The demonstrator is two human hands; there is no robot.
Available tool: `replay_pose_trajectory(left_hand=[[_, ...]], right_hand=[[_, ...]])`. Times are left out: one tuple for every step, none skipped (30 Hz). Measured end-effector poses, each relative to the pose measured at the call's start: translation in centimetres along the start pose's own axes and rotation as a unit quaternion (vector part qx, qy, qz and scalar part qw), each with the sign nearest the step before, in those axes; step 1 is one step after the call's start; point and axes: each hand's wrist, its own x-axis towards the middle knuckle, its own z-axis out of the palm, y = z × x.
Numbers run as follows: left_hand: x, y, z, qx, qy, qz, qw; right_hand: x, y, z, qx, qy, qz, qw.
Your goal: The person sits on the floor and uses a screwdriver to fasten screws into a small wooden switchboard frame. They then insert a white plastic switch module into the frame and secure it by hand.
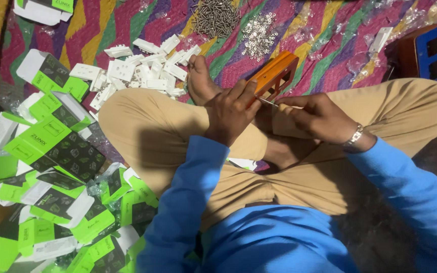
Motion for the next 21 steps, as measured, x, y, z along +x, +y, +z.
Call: replay_pose_trajectory(left_hand=[[0.0, 0.1, -0.1, 0.000, 0.002, 0.002, 1.000], [0.0, 0.2, -0.1, 0.000, 0.001, 0.000, 1.000], [0.1, 0.3, -0.2, 0.000, 0.001, -0.003, 1.000], [0.1, 0.3, -0.3, 0.002, 0.001, -0.008, 1.000], [0.1, 0.3, -0.4, 0.004, 0.001, -0.012, 1.000], [0.1, 0.4, -0.5, 0.006, -0.001, -0.016, 1.000], [0.2, 0.4, -0.5, 0.009, -0.001, -0.021, 1.000], [0.3, 0.3, -0.5, 0.002, -0.002, -0.028, 1.000], [0.4, 0.3, -0.4, -0.006, -0.005, -0.035, 0.999], [0.3, 0.3, -0.3, -0.016, -0.010, -0.044, 0.999], [0.4, 0.4, -0.2, -0.023, -0.002, -0.045, 0.999], [0.5, 0.4, -0.1, -0.029, 0.006, -0.045, 0.999], [0.5, 0.4, 0.0, -0.033, 0.016, -0.045, 0.998], [0.5, 0.4, 0.0, -0.026, 0.012, -0.052, 0.998], [0.4, 0.5, 0.1, -0.020, 0.008, -0.059, 0.998], [0.4, 0.5, 0.1, -0.013, 0.004, -0.065, 0.998], [0.5, 0.5, 0.1, -0.013, 0.010, -0.062, 0.998], [0.5, 0.5, 0.1, -0.014, 0.016, -0.060, 0.998], [0.5, 0.6, 0.1, -0.015, 0.021, -0.058, 0.998], [0.5, 0.6, 0.1, -0.018, 0.022, -0.064, 0.998], [0.6, 0.7, 0.2, -0.021, 0.023, -0.069, 0.997]], right_hand=[[-0.1, -0.1, 0.0, -0.063, 0.017, -0.026, 0.998], [-0.2, -0.2, 0.0, -0.127, 0.035, -0.053, 0.990], [-0.4, -0.3, 0.0, -0.191, 0.052, -0.079, 0.977], [-0.4, -0.4, -0.2, -0.228, 0.062, -0.099, 0.967], [-0.5, -0.5, -0.2, -0.264, 0.071, -0.118, 0.955], [-0.6, -0.6, -0.1, -0.300, 0.079, -0.136, 0.941], [-0.7, -0.6, 0.1, -0.331, 0.100, -0.192, 0.919], [-0.9, -0.5, 0.3, -0.361, 0.122, -0.249, 0.890], [-1.0, -0.4, 0.6, -0.390, 0.142, -0.303, 0.858], [-1.2, -0.2, 0.6, -0.366, 0.137, -0.270, 0.880], [-1.3, 0.1, 0.8, -0.340, 0.133, -0.235, 0.901], [-1.4, 0.3, 1.0, -0.314, 0.129, -0.202, 0.919], [-1.4, 0.7, 1.1, -0.287, 0.131, -0.181, 0.932], [-1.4, 1.0, 1.4, -0.259, 0.133, -0.160, 0.943], [-1.3, 1.4, 1.7, -0.230, 0.134, -0.139, 0.954], [-1.2, 1.8, 2.1, -0.204, 0.140, -0.149, 0.957], [-1.2, 2.2, 2.5, -0.178, 0.146, -0.158, 0.960], [-1.2, 2.5, 2.7, -0.151, 0.151, -0.167, 0.962], [-1.1, 2.8, 2.9, -0.138, 0.148, -0.187, 0.961], [-1.0, 3.1, 3.1, -0.125, 0.144, -0.207, 0.960], [-1.0, 3.4, 3.3, -0.111, 0.140, -0.227, 0.958]])
